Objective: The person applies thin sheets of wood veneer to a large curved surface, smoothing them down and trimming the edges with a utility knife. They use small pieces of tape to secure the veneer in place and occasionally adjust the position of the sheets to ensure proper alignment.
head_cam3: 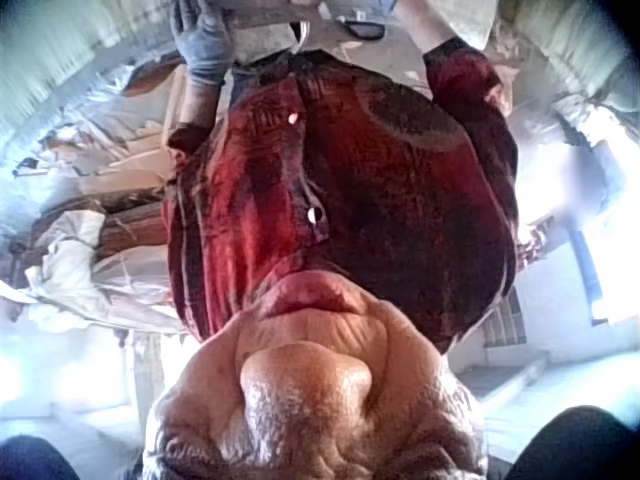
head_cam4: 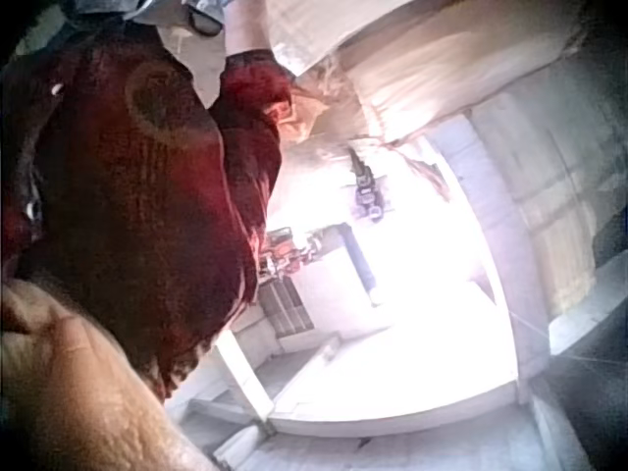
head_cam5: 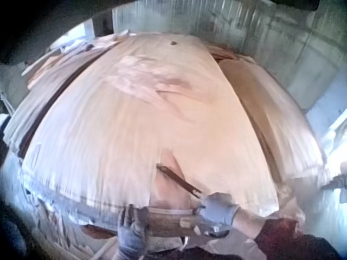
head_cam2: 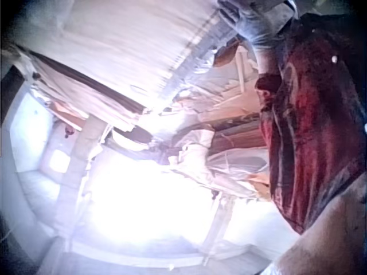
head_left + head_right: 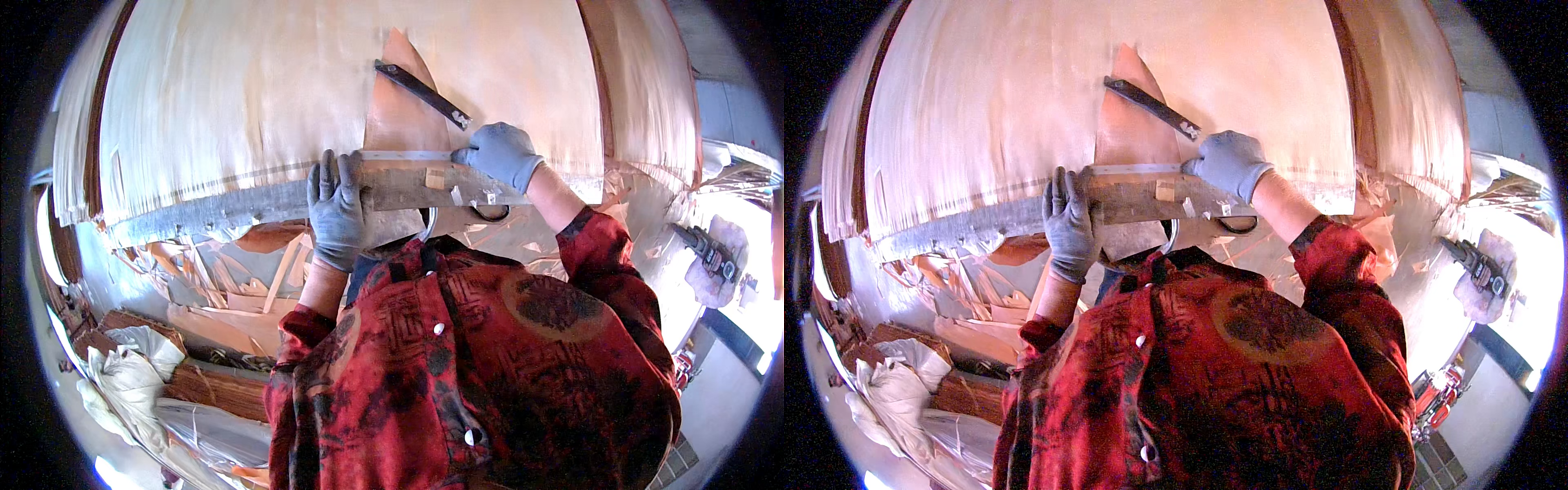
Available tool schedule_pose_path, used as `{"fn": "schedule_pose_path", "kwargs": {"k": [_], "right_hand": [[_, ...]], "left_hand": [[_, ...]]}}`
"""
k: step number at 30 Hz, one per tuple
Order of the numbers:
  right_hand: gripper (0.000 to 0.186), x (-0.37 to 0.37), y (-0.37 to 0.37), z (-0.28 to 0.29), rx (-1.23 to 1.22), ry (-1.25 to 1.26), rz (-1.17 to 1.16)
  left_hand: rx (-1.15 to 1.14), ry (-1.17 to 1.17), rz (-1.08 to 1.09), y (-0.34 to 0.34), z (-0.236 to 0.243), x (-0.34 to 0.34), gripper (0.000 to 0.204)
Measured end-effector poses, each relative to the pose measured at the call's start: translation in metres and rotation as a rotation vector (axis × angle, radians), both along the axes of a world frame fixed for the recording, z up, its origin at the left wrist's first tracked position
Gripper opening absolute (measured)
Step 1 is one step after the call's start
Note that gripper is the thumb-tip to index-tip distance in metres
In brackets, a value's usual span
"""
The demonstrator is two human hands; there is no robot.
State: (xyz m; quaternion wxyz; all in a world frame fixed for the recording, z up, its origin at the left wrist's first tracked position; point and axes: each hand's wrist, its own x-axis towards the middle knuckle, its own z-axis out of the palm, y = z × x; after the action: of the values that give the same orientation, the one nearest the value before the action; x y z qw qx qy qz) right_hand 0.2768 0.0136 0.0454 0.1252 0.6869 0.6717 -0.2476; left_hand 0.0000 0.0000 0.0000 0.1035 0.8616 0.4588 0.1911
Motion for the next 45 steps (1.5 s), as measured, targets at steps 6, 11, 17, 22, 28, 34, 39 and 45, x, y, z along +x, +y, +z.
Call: {"fn": "schedule_pose_path", "kwargs": {"k": [6, 11, 17, 22, 28, 34, 39, 45], "right_hand": [[0.04, 0.029, -0.021, 0.007, 0.185, -0.143, 0.002], [0.053, -0.036, -0.03, 0.013, 0.503, 0.041, 0.239], [0.076, -0.067, -0.041, -0.045, 0.601, 0.366, 0.291], [0.063, -0.055, -0.057, -0.055, 0.632, 0.105, 0.293], [0.066, -0.038, -0.077, -0.049, 0.521, 0.058, 0.152], [0.078, -0.048, -0.091, -0.037, 0.509, -0.107, 0.044], [0.049, -0.091, -0.134, -0.025, 0.88, 0.06, 0.075], [0.029, -0.206, -0.147, -0.039, 0.506, 0.6, -0.006]], "left_hand": [[0.049, -0.06, 0.06, 0.008, 0.002, 0.008, 0.076], [0.087, 0.04, 0.099, 0.031, 0.023, 0.052, 0.085], [-0.009, 0.283, 0.114, 0.039, -0.005, 0.051, 0.075], [0.03, 0.286, 0.232, 0.044, -0.02, 0.03, 0.06], [0.035, 0.194, 0.252, 0.044, -0.022, 0.026, 0.061], [0.032, -0.243, 0.295, 0.018, -0.021, -0.043, 0.054], [-0.128, -0.613, 0.883, -0.08, -0.057, -0.203, 0.057], [-0.455, -0.875, 1.273, -0.095, -0.076, -0.28, 0.072]]}}
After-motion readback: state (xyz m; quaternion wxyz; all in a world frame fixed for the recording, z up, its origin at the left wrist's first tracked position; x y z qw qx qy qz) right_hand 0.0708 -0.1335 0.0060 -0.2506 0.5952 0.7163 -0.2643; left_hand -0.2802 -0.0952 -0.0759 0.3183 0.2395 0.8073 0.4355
